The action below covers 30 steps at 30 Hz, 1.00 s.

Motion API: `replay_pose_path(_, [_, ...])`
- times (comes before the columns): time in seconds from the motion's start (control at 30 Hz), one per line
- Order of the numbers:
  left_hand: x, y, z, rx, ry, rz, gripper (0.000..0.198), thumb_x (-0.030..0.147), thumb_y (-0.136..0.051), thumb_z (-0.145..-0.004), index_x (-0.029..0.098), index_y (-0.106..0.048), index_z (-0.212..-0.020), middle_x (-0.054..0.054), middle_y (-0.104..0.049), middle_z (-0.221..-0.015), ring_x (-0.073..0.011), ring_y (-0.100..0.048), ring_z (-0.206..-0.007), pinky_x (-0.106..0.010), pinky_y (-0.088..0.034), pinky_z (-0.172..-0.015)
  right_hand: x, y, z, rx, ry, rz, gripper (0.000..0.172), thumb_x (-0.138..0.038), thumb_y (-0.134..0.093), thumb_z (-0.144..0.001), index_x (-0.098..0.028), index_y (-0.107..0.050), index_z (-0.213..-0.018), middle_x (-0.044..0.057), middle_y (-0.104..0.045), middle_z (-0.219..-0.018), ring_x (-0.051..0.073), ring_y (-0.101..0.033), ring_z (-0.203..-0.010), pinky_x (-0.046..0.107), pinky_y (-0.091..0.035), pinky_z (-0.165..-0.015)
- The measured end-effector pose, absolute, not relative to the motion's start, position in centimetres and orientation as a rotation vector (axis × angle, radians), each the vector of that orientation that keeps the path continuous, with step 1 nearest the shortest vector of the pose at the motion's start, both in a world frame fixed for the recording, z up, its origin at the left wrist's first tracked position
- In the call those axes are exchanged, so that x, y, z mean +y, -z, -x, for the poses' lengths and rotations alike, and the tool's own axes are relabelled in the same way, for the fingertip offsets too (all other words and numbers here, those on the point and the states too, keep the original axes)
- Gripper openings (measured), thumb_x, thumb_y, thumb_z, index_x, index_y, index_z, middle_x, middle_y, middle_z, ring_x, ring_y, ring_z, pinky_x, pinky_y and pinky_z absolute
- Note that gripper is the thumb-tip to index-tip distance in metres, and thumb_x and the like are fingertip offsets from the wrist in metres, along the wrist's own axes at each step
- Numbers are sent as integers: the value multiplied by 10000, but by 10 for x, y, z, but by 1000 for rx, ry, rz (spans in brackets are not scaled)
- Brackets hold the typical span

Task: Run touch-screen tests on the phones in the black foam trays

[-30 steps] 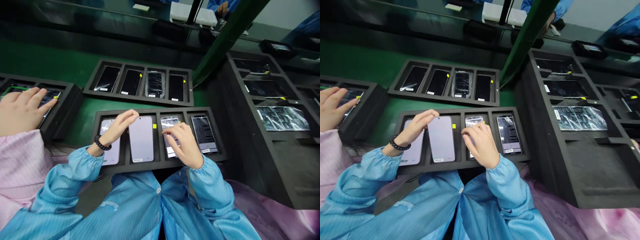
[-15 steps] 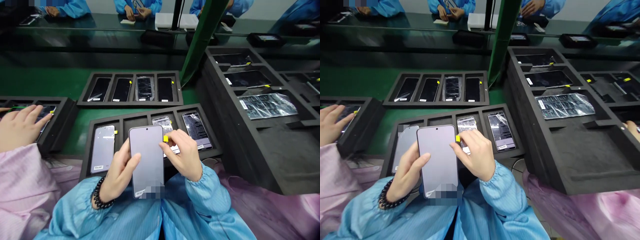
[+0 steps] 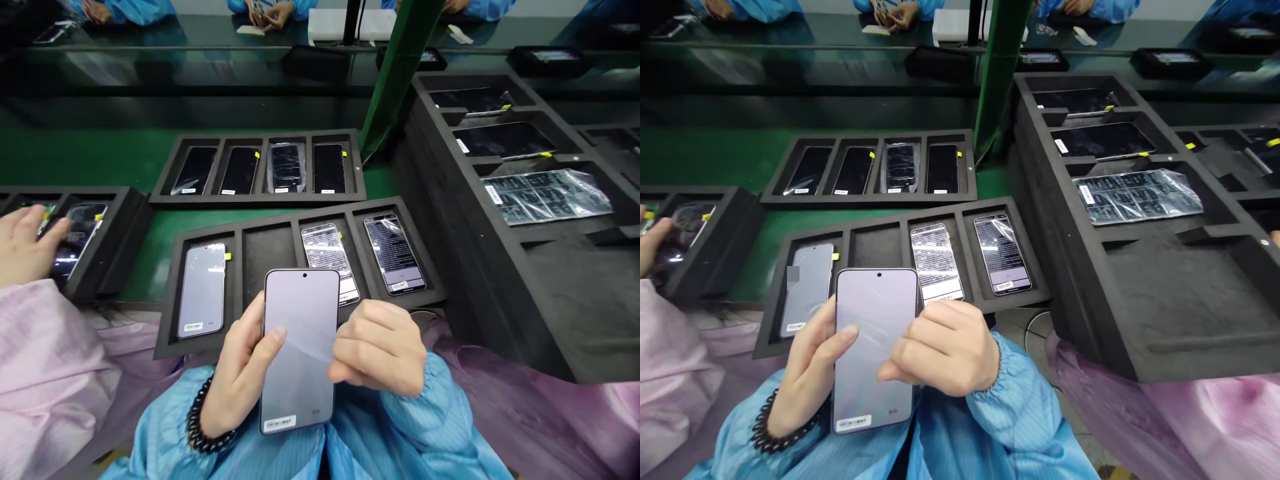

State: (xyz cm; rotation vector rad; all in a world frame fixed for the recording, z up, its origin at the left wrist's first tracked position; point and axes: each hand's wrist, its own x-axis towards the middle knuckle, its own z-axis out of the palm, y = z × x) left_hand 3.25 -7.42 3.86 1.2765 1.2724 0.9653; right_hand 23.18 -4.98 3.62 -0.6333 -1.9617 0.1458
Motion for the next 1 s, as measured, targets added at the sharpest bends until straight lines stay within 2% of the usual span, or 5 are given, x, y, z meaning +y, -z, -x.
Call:
replay_pose_path(0.37, [-82,-37,-29,1336,-1001,-1270,448,480,-522,-981,214,-660,-1314,-45,-738,-1182,-251,-702,-1021,-319,-578,-878,-54,-29,-231,-1853,-128,641,390,-358,-480,-1055,-223,-609,-713,-14,-560,-565,130,-450,-531,312,-382,-507])
replay_pose_path(0.6, [-56,-18,-35,1346,-693,-1516,448,535,-486,-985,191,-667,-1205,-50,-719,-911,-258,-666,-922,-316,-533,-770,-25,-34,-224,-1972,-225,904,294,-334,-595,-1002,-276,-670,-724,-14,-780,-1037,233,-593,-1012,430,-496,-916])
replay_pose_path(0.77, [-47,-20,-41,1244,-776,-1352,418,478,-516,-948,183,-672,-1199,-53,-716,-1030,-264,-653,-1010,-322,-541,-839,-21,-24,-217,-1636,-575,1001,292,-337,-574,-1009,-269,-683,-746,3,-750,-873,234,-600,-1071,450,-487,-1008])
replay_pose_path(0.87, [-46,-24,-43,1188,-768,-1159,463,464,-557,-891,192,-642,-1256,-16,-674,-830,-180,-623,-681,-267,-514,-583,-26,-22,-215,-1552,-744,1003,324,-368,-450,-1049,-256,-715,-900,36,-722,-1017,225,-628,-1100,446,-486,-1052])
replay_pose_path(1.0, [-46,-29,-43,1100,-615,-991,606,561,-531,-872,233,-531,-1382,53,-475,-559,-88,-358,-352,-213,-230,-299,-27,-24,-213,-1555,-834,1027,401,-421,-354,-1053,-226,-704,-1066,83,-655,-1199,252,-620,-1188,457,-475,-1098])
